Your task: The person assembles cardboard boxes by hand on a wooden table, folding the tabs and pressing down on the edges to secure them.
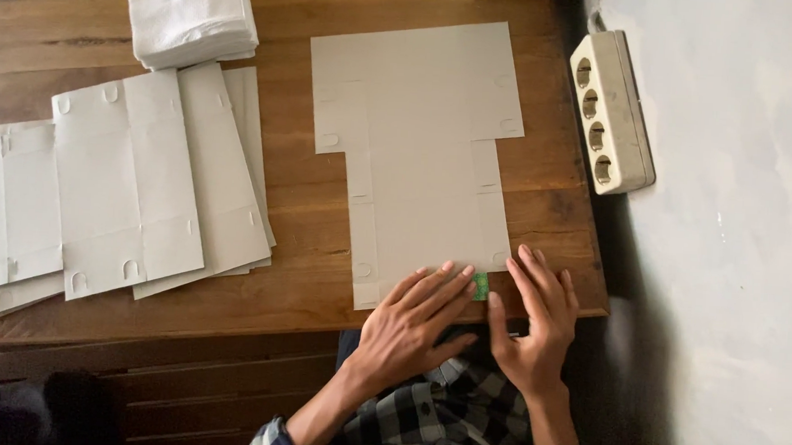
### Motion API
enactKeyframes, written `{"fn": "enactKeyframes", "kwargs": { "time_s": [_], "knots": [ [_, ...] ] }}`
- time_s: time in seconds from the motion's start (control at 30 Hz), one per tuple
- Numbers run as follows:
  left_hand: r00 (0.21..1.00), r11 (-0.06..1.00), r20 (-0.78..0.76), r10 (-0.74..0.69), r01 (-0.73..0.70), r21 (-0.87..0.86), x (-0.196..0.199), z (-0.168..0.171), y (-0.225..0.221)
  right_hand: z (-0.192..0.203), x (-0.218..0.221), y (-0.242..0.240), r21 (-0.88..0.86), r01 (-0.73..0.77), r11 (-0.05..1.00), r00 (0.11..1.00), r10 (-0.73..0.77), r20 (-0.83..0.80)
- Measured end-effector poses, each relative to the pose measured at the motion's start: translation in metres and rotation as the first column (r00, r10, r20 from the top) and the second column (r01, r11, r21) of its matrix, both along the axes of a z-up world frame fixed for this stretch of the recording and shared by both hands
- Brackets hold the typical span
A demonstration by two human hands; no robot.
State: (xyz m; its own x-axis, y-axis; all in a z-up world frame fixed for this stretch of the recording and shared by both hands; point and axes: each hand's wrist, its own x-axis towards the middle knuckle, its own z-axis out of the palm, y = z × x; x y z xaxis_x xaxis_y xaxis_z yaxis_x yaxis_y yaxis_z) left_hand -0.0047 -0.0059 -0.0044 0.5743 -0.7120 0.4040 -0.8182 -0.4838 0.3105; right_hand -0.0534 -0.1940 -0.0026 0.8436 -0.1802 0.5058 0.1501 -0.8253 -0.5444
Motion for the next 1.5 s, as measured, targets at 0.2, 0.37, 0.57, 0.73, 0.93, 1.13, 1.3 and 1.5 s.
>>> {"fn": "enactKeyframes", "kwargs": {
  "time_s": [0.2,0.37,0.57,0.73,0.93,1.13,1.3,1.5],
  "knots": [
    [0.995,0.994,0.070,0.067,-0.072,0.081,-0.001,-0.001,0.001,0.003,0.003,0.001,-0.007,0.013,1.000,0.998,-0.013,-0.060],
    [0.996,0.998,0.064,0.054,-0.054,0.011,0.000,0.001,0.001,0.007,0.007,0.003,-0.006,0.047,0.999,0.992,-0.047,-0.114],
    [0.996,0.997,0.071,0.060,-0.057,-0.053,0.001,0.002,0.000,0.012,0.024,0.001,-0.072,0.032,0.997,0.997,-0.037,-0.069],
    [0.996,0.997,0.064,0.062,-0.058,-0.051,0.000,0.002,0.001,0.012,0.028,0.004,-0.090,0.052,0.995,0.996,-0.058,-0.063],
    [0.994,0.995,0.064,0.086,-0.082,-0.064,0.000,0.005,0.000,0.013,0.025,-0.001,-0.105,0.004,0.994,0.998,-0.011,-0.070],
    [0.994,0.992,0.053,0.096,-0.092,-0.084,-0.001,0.005,0.000,0.023,0.017,-0.013,-0.001,-0.207,0.978,0.955,0.202,-0.217],
    [0.996,0.992,0.017,0.092,-0.090,-0.093,-0.001,0.005,0.000,0.024,0.016,-0.015,0.000,-0.246,0.969,0.939,0.238,-0.249],
    [0.996,0.991,0.020,0.091,-0.089,-0.096,-0.001,0.008,-0.001,0.018,0.020,-0.005,0.013,-0.119,0.993,0.974,0.120,-0.195]
  ]
}}
